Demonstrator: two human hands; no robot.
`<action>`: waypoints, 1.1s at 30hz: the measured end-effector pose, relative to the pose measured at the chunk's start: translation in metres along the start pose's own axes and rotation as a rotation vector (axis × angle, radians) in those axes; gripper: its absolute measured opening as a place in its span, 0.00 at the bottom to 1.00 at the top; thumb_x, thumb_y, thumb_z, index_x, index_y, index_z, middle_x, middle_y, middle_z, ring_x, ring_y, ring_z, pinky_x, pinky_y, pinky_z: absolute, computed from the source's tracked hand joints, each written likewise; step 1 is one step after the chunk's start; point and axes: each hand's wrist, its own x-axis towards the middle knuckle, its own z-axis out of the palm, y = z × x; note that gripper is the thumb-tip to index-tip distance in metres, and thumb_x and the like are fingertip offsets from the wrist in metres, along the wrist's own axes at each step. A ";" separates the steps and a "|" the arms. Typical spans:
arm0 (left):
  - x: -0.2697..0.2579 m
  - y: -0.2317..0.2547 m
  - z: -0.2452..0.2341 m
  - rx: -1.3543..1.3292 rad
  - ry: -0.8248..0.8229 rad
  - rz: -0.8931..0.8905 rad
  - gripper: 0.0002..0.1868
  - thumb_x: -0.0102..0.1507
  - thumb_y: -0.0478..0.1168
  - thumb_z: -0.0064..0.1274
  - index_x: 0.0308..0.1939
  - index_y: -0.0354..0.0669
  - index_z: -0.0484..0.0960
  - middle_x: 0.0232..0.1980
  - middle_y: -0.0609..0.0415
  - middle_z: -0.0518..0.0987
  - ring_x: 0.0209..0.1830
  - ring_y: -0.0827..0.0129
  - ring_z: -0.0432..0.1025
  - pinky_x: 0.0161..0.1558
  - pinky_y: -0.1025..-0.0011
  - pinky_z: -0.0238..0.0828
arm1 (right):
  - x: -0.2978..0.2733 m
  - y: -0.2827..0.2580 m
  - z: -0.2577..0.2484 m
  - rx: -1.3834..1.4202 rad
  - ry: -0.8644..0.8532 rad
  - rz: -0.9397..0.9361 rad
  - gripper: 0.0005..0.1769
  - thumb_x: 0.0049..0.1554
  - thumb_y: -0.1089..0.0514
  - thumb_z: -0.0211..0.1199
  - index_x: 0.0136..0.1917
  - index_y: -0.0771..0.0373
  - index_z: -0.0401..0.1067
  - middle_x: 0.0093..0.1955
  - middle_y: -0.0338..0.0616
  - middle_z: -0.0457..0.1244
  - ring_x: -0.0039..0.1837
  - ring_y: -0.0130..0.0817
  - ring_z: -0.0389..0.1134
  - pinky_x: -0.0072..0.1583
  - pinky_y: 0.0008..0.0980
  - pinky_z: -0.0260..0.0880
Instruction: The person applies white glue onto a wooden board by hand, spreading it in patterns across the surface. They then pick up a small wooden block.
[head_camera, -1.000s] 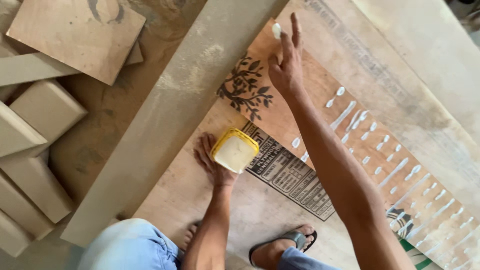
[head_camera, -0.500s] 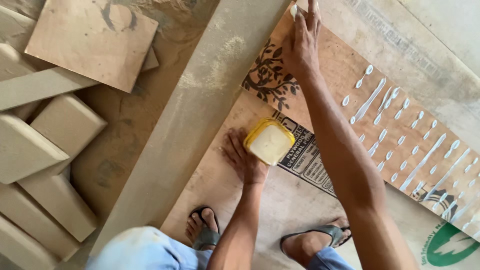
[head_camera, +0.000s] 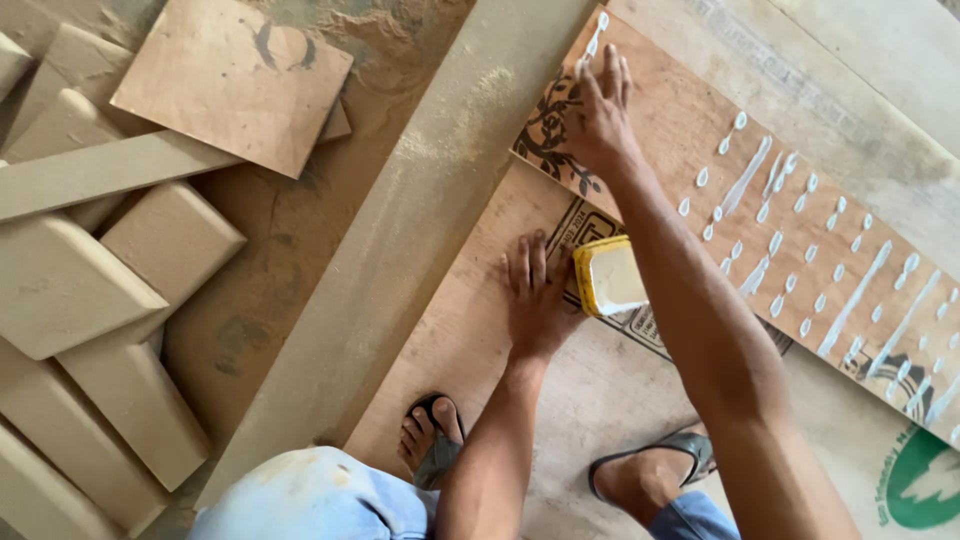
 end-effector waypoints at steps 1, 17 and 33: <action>0.000 0.001 0.000 -0.004 -0.004 -0.009 0.54 0.52 0.69 0.64 0.75 0.46 0.65 0.81 0.39 0.56 0.83 0.44 0.45 0.79 0.36 0.35 | -0.007 -0.004 0.001 0.008 -0.012 0.013 0.37 0.61 0.61 0.52 0.82 0.65 0.52 0.85 0.69 0.30 0.85 0.70 0.27 0.82 0.60 0.37; -0.003 -0.005 -0.003 -0.047 -0.218 -0.080 0.65 0.46 0.67 0.67 0.79 0.43 0.55 0.83 0.45 0.49 0.85 0.53 0.38 0.79 0.42 0.28 | -0.078 -0.090 -0.001 -0.112 -0.322 0.074 0.46 0.63 0.47 0.56 0.85 0.63 0.38 0.84 0.72 0.19 0.82 0.73 0.14 0.77 0.74 0.27; 0.011 0.011 0.011 -0.203 0.057 0.069 0.54 0.54 0.64 0.65 0.75 0.39 0.61 0.77 0.44 0.63 0.82 0.51 0.52 0.79 0.41 0.39 | -0.117 -0.092 -0.251 -0.412 -0.448 -0.262 0.35 0.63 0.52 0.58 0.79 0.59 0.55 0.81 0.62 0.47 0.68 0.56 0.60 0.65 0.53 0.68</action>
